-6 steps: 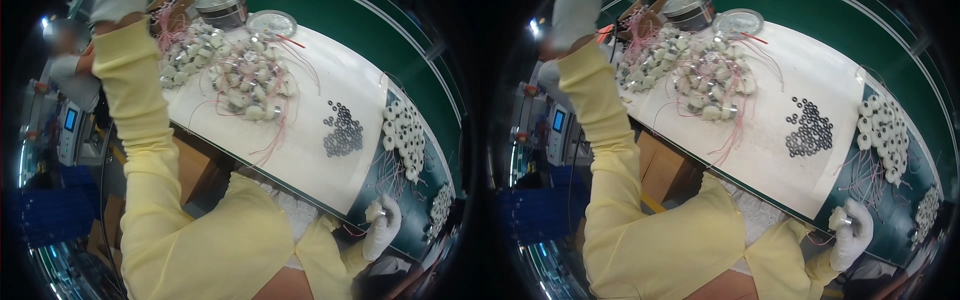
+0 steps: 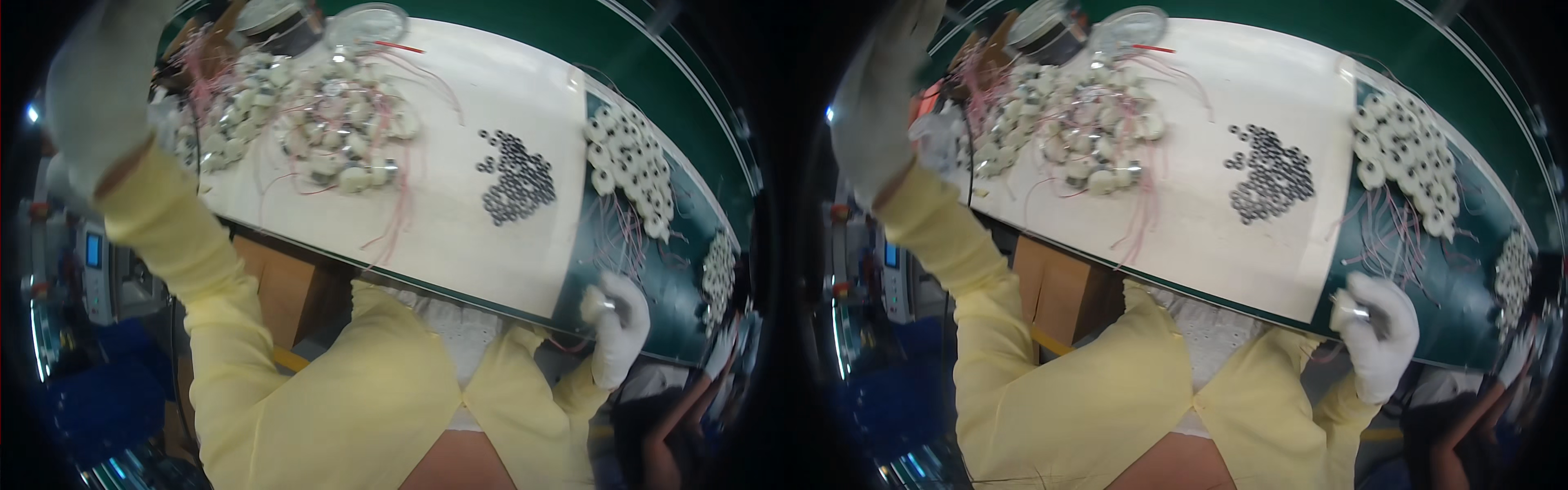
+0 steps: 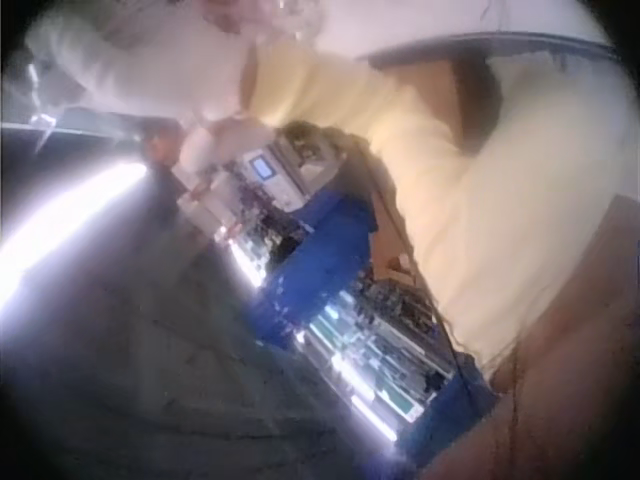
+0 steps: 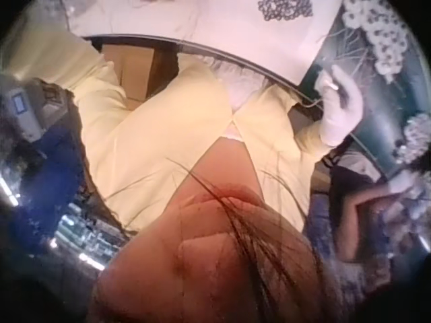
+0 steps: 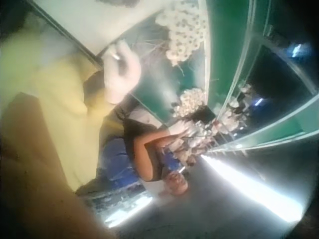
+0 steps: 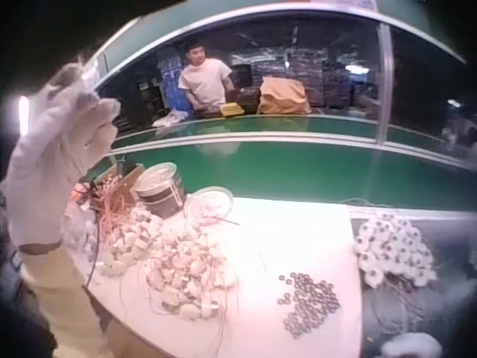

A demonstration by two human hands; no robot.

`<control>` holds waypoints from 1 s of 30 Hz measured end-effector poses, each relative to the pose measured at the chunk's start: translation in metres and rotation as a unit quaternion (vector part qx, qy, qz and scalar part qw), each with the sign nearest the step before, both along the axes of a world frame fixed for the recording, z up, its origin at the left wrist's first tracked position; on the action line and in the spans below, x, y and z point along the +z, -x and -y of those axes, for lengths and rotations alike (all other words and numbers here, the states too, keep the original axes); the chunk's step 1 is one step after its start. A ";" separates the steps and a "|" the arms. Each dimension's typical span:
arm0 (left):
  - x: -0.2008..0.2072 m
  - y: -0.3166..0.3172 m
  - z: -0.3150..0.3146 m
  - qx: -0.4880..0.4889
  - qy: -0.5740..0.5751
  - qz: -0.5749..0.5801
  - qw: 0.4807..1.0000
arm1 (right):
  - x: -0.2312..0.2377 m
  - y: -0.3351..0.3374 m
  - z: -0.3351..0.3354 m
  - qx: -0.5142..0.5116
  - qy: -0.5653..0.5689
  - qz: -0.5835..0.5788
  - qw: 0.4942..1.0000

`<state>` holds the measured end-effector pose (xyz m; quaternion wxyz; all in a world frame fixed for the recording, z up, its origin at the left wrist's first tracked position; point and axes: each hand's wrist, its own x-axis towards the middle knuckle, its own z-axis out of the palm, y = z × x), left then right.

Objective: The person assembles small white cylindrical electronic components by hand. They pick up a component, attach a small black washer to its top, and place the finished unit onto a green tray. The process is repeated continuously throughout the clip.

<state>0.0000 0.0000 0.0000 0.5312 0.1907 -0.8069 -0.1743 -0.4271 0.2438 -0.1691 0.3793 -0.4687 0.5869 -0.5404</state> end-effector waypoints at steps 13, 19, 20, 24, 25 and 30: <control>-0.129 0.085 -0.134 -0.045 -0.602 -0.026 0.797 | -0.007 -0.022 0.060 0.081 0.085 -0.630 0.767; -0.195 0.102 -0.116 0.143 -0.212 0.194 0.947 | 0.009 -0.020 0.063 0.129 -0.153 -0.241 0.950; -0.198 0.102 -0.115 0.146 -0.202 0.203 0.947 | 0.014 -0.021 0.064 0.114 -0.197 -0.134 0.965; -0.200 0.102 -0.113 0.157 -0.141 0.248 0.946 | 0.026 -0.020 0.066 0.085 -0.260 0.072 0.959; -0.199 0.102 -0.112 0.162 -0.119 0.259 0.945 | 0.027 -0.021 0.068 0.086 -0.266 0.072 0.957; -0.199 0.103 -0.107 0.154 -0.119 0.269 0.943 | 0.025 -0.032 0.074 0.075 -0.260 0.064 0.961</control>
